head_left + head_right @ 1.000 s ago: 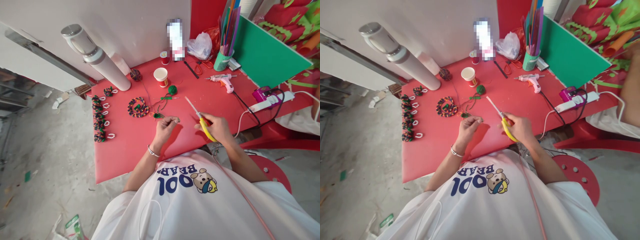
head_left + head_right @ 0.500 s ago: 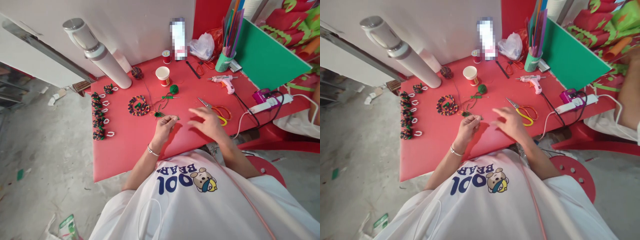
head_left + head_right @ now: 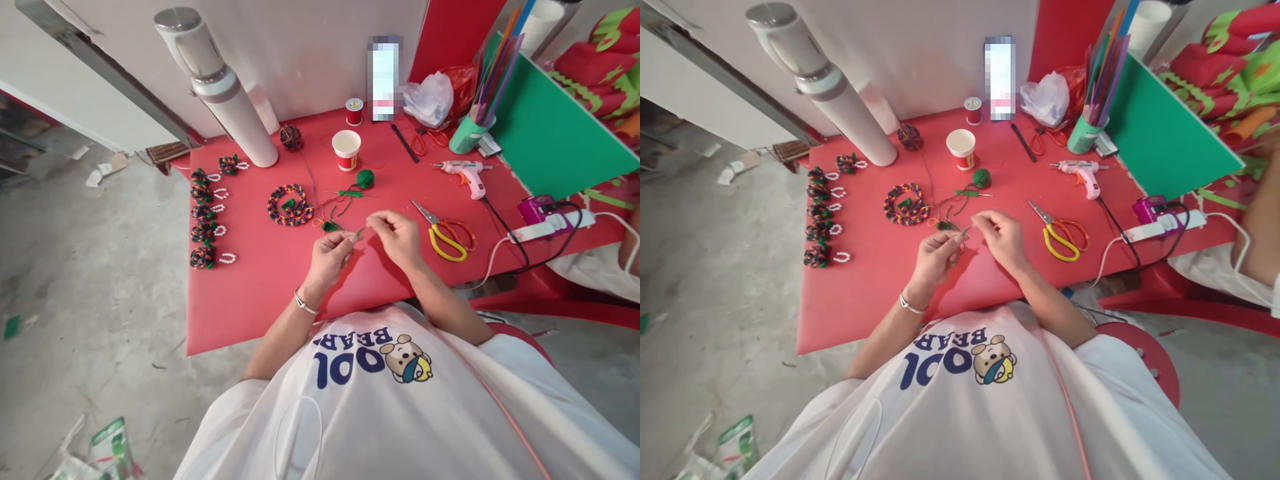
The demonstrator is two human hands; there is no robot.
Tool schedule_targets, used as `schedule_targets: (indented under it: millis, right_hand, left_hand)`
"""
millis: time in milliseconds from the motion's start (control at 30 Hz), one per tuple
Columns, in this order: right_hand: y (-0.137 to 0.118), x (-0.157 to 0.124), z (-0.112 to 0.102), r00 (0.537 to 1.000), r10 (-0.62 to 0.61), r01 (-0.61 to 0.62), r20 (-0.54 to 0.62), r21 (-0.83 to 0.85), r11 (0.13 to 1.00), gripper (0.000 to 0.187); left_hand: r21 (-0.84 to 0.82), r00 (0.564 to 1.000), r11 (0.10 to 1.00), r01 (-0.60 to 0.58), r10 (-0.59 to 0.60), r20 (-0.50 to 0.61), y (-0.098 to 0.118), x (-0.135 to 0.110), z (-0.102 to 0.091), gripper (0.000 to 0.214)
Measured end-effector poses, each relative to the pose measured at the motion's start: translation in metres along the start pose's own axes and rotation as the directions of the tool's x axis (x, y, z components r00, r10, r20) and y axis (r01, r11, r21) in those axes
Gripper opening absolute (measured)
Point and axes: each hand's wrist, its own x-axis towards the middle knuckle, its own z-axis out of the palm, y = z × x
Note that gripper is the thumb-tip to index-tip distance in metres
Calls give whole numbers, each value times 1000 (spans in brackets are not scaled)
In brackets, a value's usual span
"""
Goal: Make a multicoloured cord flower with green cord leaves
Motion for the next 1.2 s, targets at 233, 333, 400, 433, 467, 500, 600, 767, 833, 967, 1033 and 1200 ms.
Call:
schedule_targets:
  millis: [233, 333, 400, 433, 467, 500, 600, 767, 833, 967, 1033, 1200]
  right_hand:
    - [5, 2, 4, 965, 235, -244, 117, 69, 967, 62]
    - [-3, -4, 17, 962, 183, -188, 202, 3, 982, 47]
    - [-5, -4, 25, 978, 131, -126, 162, -39, 991, 38]
    - [-5, -2, 27, 987, 101, -95, 125, -54, 994, 35]
    - [-3, 0, 28, 994, 79, -74, 80, -56, 996, 34]
    - [-1, 3, 28, 997, 73, -71, 31, -43, 997, 33]
    - [6, 11, 24, 985, 167, -163, -49, 70, 984, 38]
    - [3, 7, 27, 970, 170, -172, 175, -5, 985, 38]
    - [-2, 4, 32, 977, 99, -83, 188, -87, 993, 34]
    - [-3, 8, 33, 998, 27, -17, 52, -175, 984, 33]
    - [4, 13, 19, 998, 26, -37, -54, -209, 977, 35]
    - [32, 13, -54, 989, -95, 10, -110, -604, 797, 31]
  left_hand:
    - [-19, 999, 1000, 6, -7, -34, 4, 7, -8, 52]
    - [-11, 1000, 1000, -10, 10, -23, 2, 9, -11, 53]
    - [5, 999, 999, -36, 36, -27, 1, 10, -12, 54]
    - [6, 998, 999, -52, 52, -37, 0, 11, -13, 55]
    - [3, 997, 998, -66, 66, -49, 0, 11, -13, 55]
    - [-6, 995, 997, -74, 73, -62, 0, 11, -14, 55]
    - [-35, 996, 998, -54, 51, -71, 0, 12, -16, 55]
    - [15, 995, 997, -81, 82, -56, 1, 10, -18, 49]
    - [39, 994, 995, -96, 98, -53, 1, 9, -17, 47]
    - [16, 994, 997, -76, 77, -80, -1, 9, -17, 46]
    - [9, 994, 998, -63, 63, -88, -3, 9, -17, 46]
    - [7, 992, 998, -67, 68, -111, -7, 11, -20, 44]
